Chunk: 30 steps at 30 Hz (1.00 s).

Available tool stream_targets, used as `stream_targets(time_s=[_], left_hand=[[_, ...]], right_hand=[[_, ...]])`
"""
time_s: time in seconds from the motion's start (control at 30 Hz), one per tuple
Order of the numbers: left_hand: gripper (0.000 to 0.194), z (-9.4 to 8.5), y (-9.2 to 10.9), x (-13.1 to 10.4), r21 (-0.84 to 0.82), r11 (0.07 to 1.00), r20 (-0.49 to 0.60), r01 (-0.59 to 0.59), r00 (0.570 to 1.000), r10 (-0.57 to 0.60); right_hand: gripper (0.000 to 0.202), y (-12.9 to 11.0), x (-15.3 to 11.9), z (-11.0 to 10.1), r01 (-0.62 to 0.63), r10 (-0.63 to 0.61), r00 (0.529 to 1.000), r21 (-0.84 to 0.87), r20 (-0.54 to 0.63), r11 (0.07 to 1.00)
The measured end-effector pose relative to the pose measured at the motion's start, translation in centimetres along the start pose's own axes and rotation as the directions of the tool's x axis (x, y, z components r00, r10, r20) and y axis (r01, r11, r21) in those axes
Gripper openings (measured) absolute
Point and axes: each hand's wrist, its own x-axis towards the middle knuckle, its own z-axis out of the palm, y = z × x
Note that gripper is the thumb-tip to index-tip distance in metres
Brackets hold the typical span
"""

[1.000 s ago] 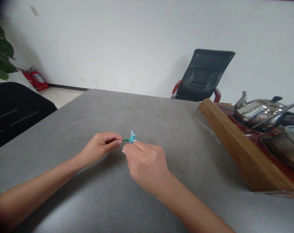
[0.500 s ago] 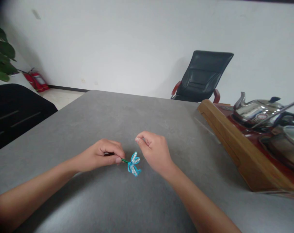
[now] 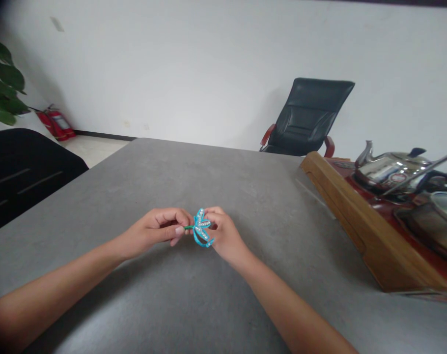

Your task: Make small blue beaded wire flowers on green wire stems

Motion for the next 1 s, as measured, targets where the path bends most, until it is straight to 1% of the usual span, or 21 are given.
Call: stream_targets(time_s=[0.07, 0.1, 0.17, 0.2, 0.23, 0.27, 0.3, 0.33, 0.37, 0.4, 0.43, 0.47, 0.5, 0.57, 0.63, 0.73, 0.83, 0.9, 0.93, 0.97, 1.0], left_hand=[[0.016, 0.1, 0.0, 0.0, 0.04, 0.999, -0.004, 0.009, 1.0, -0.009], [0.017, 0.1, 0.0, 0.1, 0.064, 0.998, -0.014, 0.012, 1.0, -0.011], [0.018, 0.0, 0.0, 0.2, 0.107, 0.994, -0.059, 0.019, 0.998, -0.013], [0.018, 0.0, 0.0, 0.3, 0.123, 0.992, -0.093, 0.022, 0.996, -0.01], [0.018, 0.0, -0.1, 0.3, 0.132, 0.991, -0.133, 0.027, 0.991, -0.01], [0.018, 0.0, -0.2, 0.4, 0.135, 0.99, -0.176, 0.034, 0.984, -0.01], [0.018, 0.1, -0.4, 0.5, 0.129, 0.991, -0.214, 0.043, 0.977, -0.015], [0.018, 0.1, -0.5, 0.5, 0.112, 0.992, -0.244, 0.052, 0.969, -0.023], [0.018, 0.2, -0.7, 0.5, 0.082, 0.995, -0.264, 0.057, 0.964, -0.033], [0.018, 0.3, -0.8, 0.5, 0.044, 0.997, -0.271, 0.056, 0.962, -0.042], [0.018, 0.4, -1.0, 0.5, 0.005, 0.999, -0.27, 0.052, 0.962, -0.049], [0.018, 0.5, -1.1, 0.5, -0.025, 0.998, -0.265, 0.05, 0.963, -0.055], [0.019, 0.5, -1.1, 0.5, -0.042, 0.998, -0.265, 0.052, 0.962, -0.061], [0.02, 0.6, -1.2, 0.5, -0.036, 0.997, -0.291, 0.069, 0.954, -0.077], [0.021, 0.6, -1.2, 0.5, -0.016, 0.995, -0.334, 0.098, 0.937, -0.098], [0.023, 0.6, -1.1, 0.6, -0.016, 0.992, -0.367, 0.125, 0.922, -0.123], [0.024, 0.6, -1.1, 0.6, -0.003, 0.991, -0.394, 0.135, 0.91, -0.126], [0.022, 0.6, -1.3, 0.6, 0.04, 0.989, -0.412, 0.14, 0.904, -0.111], [0.021, 0.5, -1.4, 0.6, 0.075, 0.987, -0.419, 0.142, 0.903, -0.098], [0.021, 0.5, -1.5, 0.6, 0.121, 0.982, -0.423, 0.146, 0.902, -0.082], [0.02, 0.5, -1.6, 0.5, 0.178, 0.973, -0.428, 0.146, 0.902, -0.057]], right_hand=[[0.011, 0.4, 0.0, 0.0, -0.028, 0.028, 0.999, 0.003, 0.016, 1.0], [0.002, 0.5, -0.1, 0.0, -0.01, 0.01, 1.0, -0.037, -0.009, 0.999], [0.031, 0.5, -0.2, 0.0, 0.046, -0.061, 0.991, -0.124, -0.121, 0.991], [0.046, 0.3, -0.3, 0.1, 0.061, -0.082, 0.981, -0.12, -0.176, 0.991], [0.055, 0.0, -0.4, 0.2, 0.057, -0.068, 0.974, -0.055, -0.214, 0.997], [0.06, -0.4, -0.5, 0.5, 0.036, -0.02, 0.975, 0.071, -0.222, 0.997], [0.061, -0.8, -0.6, 0.9, 0.0, 0.048, 0.98, 0.24, -0.194, 0.971], [0.06, -1.2, -0.7, 1.4, -0.055, 0.12, 0.984, 0.419, -0.129, 0.906], [0.056, -1.7, -0.8, 1.9, -0.114, 0.177, 0.983, 0.577, -0.055, 0.809], [0.05, -2.0, -0.9, 2.4, -0.17, 0.22, 0.975, 0.695, 0.017, 0.698], [0.043, -2.4, -1.0, 2.8, -0.215, 0.253, 0.965, 0.773, 0.073, 0.597], [0.034, -2.6, -1.1, 3.1, -0.253, 0.287, 0.951, 0.821, 0.114, 0.513], [0.027, -2.7, -1.1, 3.4, -0.287, 0.322, 0.936, 0.845, 0.146, 0.452], [0.018, -2.6, -1.1, 3.5, -0.329, 0.393, 0.905, 0.855, 0.165, 0.4], [0.018, -2.3, -1.1, 3.4, -0.339, 0.446, 0.884, 0.849, 0.139, 0.406], [0.021, -2.2, -1.2, 3.3, -0.314, 0.485, 0.871, 0.846, 0.077, 0.43], [0.022, -2.4, -1.6, 3.6, -0.336, 0.511, 0.856, 0.835, 0.078, 0.436], [0.021, -2.6, -1.9, 3.9, -0.364, 0.526, 0.846, 0.815, 0.087, 0.451], [0.02, -2.8, -2.0, 3.9, -0.375, 0.529, 0.845, 0.793, 0.08, 0.479], [0.019, -2.9, -2.1, 3.9, -0.377, 0.523, 0.851, 0.755, 0.053, 0.537], [0.018, -3.1, -2.2, 3.8, -0.366, 0.497, 0.868, 0.687, 0.008, 0.628]])
